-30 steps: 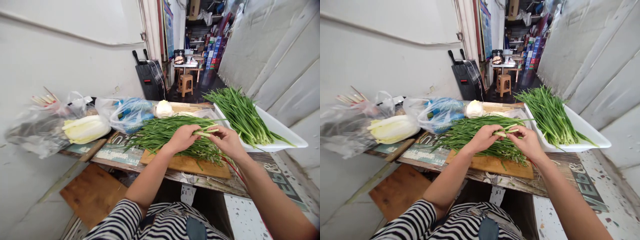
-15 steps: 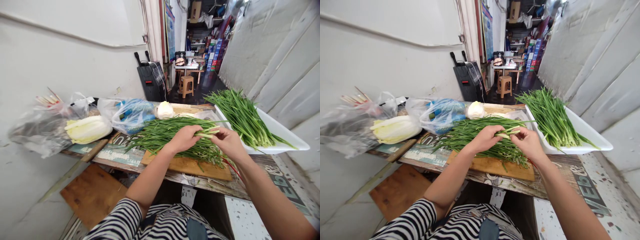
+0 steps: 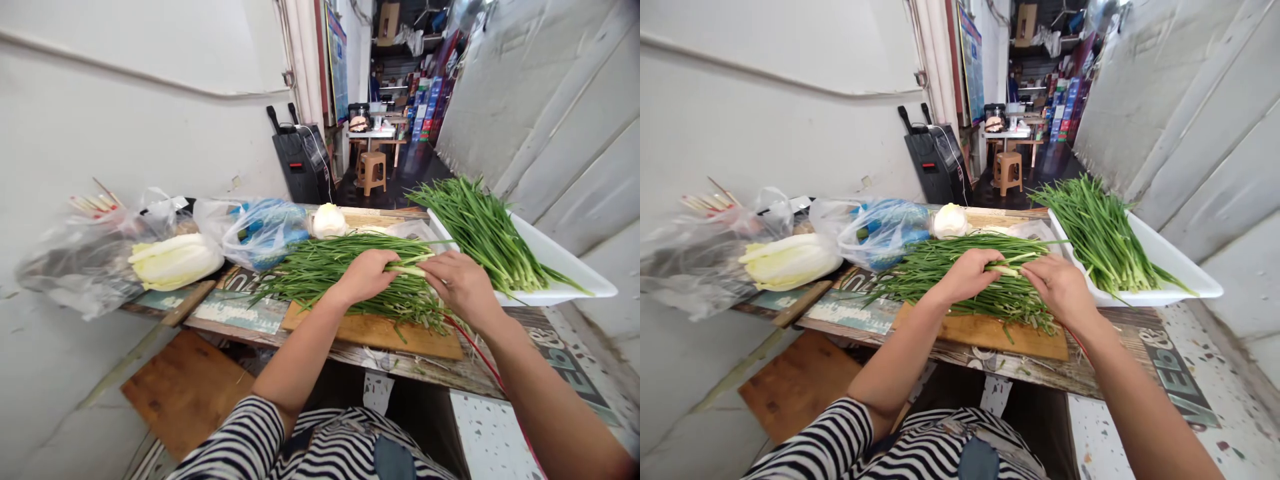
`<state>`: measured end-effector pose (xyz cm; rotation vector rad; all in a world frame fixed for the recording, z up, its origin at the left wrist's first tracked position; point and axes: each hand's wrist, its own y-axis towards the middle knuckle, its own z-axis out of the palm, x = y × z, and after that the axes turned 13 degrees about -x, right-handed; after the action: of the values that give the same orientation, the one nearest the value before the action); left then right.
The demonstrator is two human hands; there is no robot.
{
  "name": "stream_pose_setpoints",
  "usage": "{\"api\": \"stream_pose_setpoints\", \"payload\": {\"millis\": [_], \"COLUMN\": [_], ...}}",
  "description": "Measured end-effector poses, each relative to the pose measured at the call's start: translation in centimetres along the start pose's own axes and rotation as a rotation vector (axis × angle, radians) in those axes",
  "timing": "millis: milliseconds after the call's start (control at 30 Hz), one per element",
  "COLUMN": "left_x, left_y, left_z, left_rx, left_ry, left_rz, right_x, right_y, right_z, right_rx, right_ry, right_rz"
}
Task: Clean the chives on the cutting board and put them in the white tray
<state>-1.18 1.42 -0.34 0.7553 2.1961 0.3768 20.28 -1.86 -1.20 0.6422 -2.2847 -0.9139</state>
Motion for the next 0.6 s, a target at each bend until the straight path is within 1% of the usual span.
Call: {"api": "stream_pose_setpoints", "payload": {"millis": [33,100,167,200,233,267,300,333,400,467,533,600], "left_x": [0.0,0.1,0.1,0.0,0.0,-0.1,-0.1,-0.1,0.0,0.2,0.5,0.8], "left_y": [0.0,-0.2,-0.4,-0.6,-0.7,-0.8,-0.9,-1.0,-1.0,-0.9,-0.8,-0.8], "left_z": [0.0,0.2,0.3,0.4,0.4,0.4,0.4,0.2,0.0,-0.3,-0.4,-0.3], "left_rx": [-0.021,-0.068,-0.105,-0.112,-0.112,-0.111,-0.113,-0.122,-0.158,-0.192,-0.215,-0.239], "left_ry": [0.002,0.018,0.050,0.073,0.098,0.121,0.140,0.153,0.160,0.141,0.113,0.084], "left_rz": [0.019,0.072,0.137,0.163,0.177,0.176,0.162,0.140,0.101,0.097,0.111,0.120], "right_x": [0.2,0.5,0.5,0.3,0.0,-0.4,-0.9,-1.4,-2.3,-2.9,-3.4,-3.8], "right_y": [0.0,-0.2,-0.3,-0.2,-0.1,0.0,0.1,0.1,0.1,0.0,-0.2,-0.3], "right_z": [0.4,1.3,2.1,2.4,2.5,2.4,2.2,1.9,1.2,0.9,1.1,1.7], "right_rx": [0.002,-0.027,-0.094,-0.139,-0.187,-0.230,-0.255,-0.238,-0.123,0.017,0.134,0.243], "right_ry": [0.104,0.375,0.664,0.777,0.851,0.868,0.810,0.658,0.224,-0.164,-0.383,-0.506], "right_rz": [0.129,0.463,0.782,0.897,0.969,0.996,0.976,0.905,0.691,0.479,0.291,0.123]}}
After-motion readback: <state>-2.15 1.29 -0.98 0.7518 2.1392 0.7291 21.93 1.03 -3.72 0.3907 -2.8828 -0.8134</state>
